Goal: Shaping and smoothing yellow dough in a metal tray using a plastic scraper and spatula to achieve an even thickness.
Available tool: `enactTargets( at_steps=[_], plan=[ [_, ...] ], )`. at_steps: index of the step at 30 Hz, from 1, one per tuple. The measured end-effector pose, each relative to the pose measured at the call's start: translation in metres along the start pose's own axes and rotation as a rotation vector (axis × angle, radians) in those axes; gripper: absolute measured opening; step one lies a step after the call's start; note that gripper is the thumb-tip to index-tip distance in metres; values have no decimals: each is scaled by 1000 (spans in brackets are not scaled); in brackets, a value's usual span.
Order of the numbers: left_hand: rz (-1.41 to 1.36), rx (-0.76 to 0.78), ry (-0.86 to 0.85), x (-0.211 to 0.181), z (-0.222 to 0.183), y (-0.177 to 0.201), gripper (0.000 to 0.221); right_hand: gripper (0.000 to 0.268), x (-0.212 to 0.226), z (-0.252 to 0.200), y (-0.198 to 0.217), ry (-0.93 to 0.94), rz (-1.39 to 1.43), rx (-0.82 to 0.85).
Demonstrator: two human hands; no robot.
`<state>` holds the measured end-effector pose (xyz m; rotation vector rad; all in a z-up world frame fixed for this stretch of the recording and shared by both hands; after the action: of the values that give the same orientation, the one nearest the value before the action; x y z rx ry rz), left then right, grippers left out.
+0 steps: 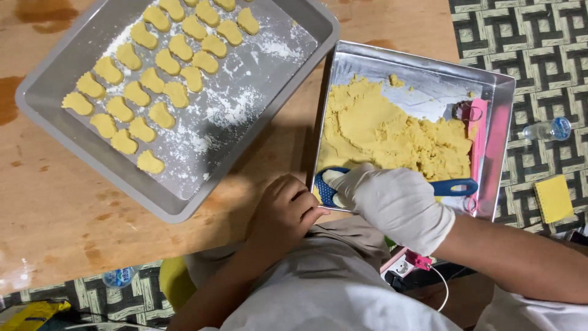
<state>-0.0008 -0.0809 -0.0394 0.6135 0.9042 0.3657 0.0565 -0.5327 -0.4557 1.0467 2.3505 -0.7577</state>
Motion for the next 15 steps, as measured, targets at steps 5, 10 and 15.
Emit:
enactTargets(
  at_steps=[5, 10, 15],
  plan=[
    [-8, 37, 8, 4, -10, -4, 26, 62, 49, -7, -44, 155, -175, -11],
    [31, 125, 36, 6, -13, -4, 29, 50, 16, -202, -37, 292, -310, -26],
    [54, 116, 44, 4, -12, -2, 27, 12, -30, -161, -102, 41, 374, -1481]
  ],
)
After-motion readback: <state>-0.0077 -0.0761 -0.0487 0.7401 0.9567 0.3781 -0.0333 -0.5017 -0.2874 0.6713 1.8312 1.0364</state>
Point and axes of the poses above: each hand's wrist, its own z-axis towards the middle knuckle, its own y-axis out of the back of the hand, x = y × z, the point moved 4 cm from there along z, towards the middle knuckle, and after that the axes turned 5 degrees about z, right-handed, at the moved point
